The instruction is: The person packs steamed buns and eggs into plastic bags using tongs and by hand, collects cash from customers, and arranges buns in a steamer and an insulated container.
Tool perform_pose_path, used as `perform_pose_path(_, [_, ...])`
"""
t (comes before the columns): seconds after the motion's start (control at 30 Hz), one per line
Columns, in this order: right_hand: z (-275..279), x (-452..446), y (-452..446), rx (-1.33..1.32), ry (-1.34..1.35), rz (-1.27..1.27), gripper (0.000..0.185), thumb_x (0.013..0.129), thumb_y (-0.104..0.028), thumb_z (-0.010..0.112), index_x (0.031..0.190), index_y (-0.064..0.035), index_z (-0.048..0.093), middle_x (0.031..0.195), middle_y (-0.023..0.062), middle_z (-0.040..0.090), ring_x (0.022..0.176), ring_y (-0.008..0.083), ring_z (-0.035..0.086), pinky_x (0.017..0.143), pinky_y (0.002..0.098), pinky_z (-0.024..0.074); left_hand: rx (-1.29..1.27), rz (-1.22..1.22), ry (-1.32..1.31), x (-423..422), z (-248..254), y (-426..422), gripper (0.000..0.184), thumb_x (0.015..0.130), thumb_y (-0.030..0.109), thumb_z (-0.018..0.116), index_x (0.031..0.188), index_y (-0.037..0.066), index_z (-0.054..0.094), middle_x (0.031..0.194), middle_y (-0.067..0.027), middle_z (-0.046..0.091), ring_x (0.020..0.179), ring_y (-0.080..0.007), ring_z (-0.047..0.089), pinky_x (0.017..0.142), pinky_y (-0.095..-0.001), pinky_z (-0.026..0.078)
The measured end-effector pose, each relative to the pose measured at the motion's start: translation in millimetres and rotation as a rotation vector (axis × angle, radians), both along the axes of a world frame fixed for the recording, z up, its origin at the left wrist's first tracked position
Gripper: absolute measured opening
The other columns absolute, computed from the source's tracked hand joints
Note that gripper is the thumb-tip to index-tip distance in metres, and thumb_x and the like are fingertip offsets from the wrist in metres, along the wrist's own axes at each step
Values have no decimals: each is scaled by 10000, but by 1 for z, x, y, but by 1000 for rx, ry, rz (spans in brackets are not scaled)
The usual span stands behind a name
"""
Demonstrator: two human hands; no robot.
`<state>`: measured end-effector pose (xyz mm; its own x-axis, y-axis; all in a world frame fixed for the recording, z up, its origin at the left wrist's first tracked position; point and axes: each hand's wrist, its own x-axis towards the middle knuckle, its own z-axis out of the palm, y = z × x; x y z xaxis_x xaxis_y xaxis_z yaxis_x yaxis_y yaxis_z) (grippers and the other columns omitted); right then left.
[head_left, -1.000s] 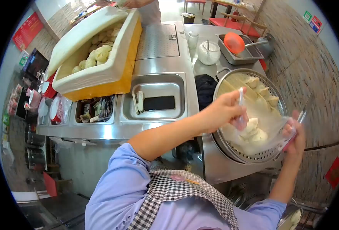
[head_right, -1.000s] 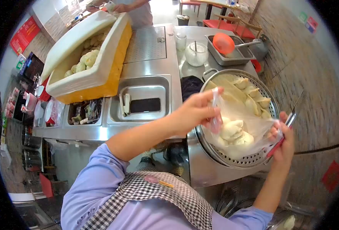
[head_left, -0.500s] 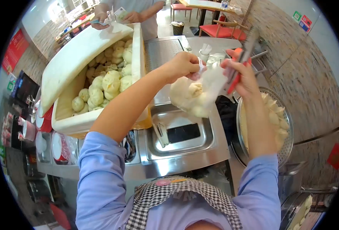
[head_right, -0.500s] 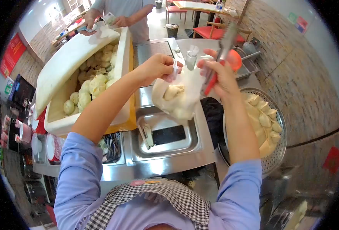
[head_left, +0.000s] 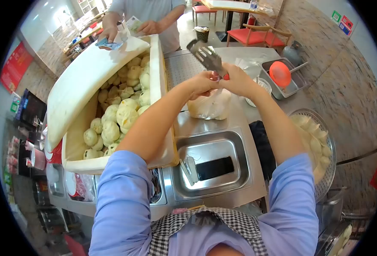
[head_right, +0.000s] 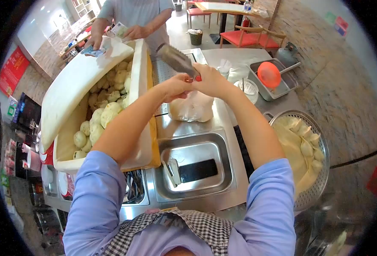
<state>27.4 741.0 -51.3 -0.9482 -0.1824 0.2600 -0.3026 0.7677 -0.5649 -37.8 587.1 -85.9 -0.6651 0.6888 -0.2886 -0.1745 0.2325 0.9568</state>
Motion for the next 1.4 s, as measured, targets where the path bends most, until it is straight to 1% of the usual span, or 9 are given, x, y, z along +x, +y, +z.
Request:
perform_pose_path(0.13, [-68, -1, 34, 45, -147, -88, 325, 762, -187, 659, 1013, -13, 547, 792, 127, 593, 758, 222, 595, 702, 338, 461, -355, 301, 113, -76, -37, -18, 84, 813, 140, 570, 793, 61, 589, 673, -32, 513, 553, -143, 461, 479, -318, 369])
perform_pose_path(0.27, [-128, 21, 41, -676, -388, 32, 228, 795, -157, 626, 984, -50, 557, 863, 99, 631, 808, 199, 616, 712, 327, 475, -185, 779, -108, -82, -40, -13, 143, 793, 147, 507, 700, 63, 575, 588, -59, 493, 485, -180, 431, 511, -341, 377])
perform_pose_path(0.47, [-98, -8, 43, -1677, -363, 141, 172, 818, -118, 577, 978, -59, 551, 887, 99, 636, 853, 177, 611, 741, 310, 489, 277, 363, -422, -58, -15, 5, 112, 765, 101, 495, 790, 62, 597, 737, -54, 590, 609, -151, 508, 555, -303, 415])
perform_pose_path(0.73, [-79, -29, 17, -1130, -154, 181, 241, 823, -89, 588, 1045, -18, 528, 916, 78, 625, 862, 160, 620, 733, 292, 490, 118, 75, -163, -30, -5, -1, 437, 829, -35, 562, 1258, 46, 540, 1029, -50, 630, 833, -143, 612, 730, -257, 492])
perform_pose_path(0.83, [-77, -28, 17, -746, -154, 94, 260, 816, -109, 599, 1042, -3, 528, 869, 83, 633, 806, 175, 623, 705, 311, 491, -13, -98, 43, -49, -37, 6, 280, 791, 2, 617, 1069, 35, 631, 917, -49, 654, 803, -155, 629, 696, -270, 491])
perform_pose_path(0.97, [-101, -19, 31, -155, 47, -105, 292, 800, -137, 614, 1038, 8, 525, 826, 90, 636, 734, 200, 621, 675, 331, 494, -515, 230, 797, -55, -46, 1, 214, 729, 83, 662, 938, 37, 661, 795, -98, 651, 751, -209, 628, 667, -311, 492])
perform_pose_path(1.07, [-141, -3, 55, -559, -290, -100, 241, 815, -120, 583, 1026, -11, 541, 850, 96, 646, 749, 193, 638, 634, 320, 507, -554, 296, 540, -66, -33, -18, 186, 716, 102, 657, 886, 26, 638, 833, -152, 647, 796, -309, 619, 732, -379, 494])
perform_pose_path(1.23, [-119, 40, 64, -1262, -275, -259, 195, 836, -77, 536, 1025, -30, 541, 930, 113, 634, 708, 143, 625, 571, 260, 503, -386, 333, 1592, -48, 28, -56, 415, 666, 171, 736, 1024, 36, 576, 1090, -160, 573, 1039, -321, 528, 910, -394, 419])
perform_pose_path(1.4, [-118, 98, 56, -1171, -315, -311, 294, 866, -136, 562, 1138, -32, 520, 971, 95, 625, 647, 117, 586, 546, 241, 470, -693, 669, 1892, -62, 68, -176, 762, 631, 317, 796, 1282, 113, 456, 1362, -108, 415, 1307, -307, 332, 1067, -501, 248])
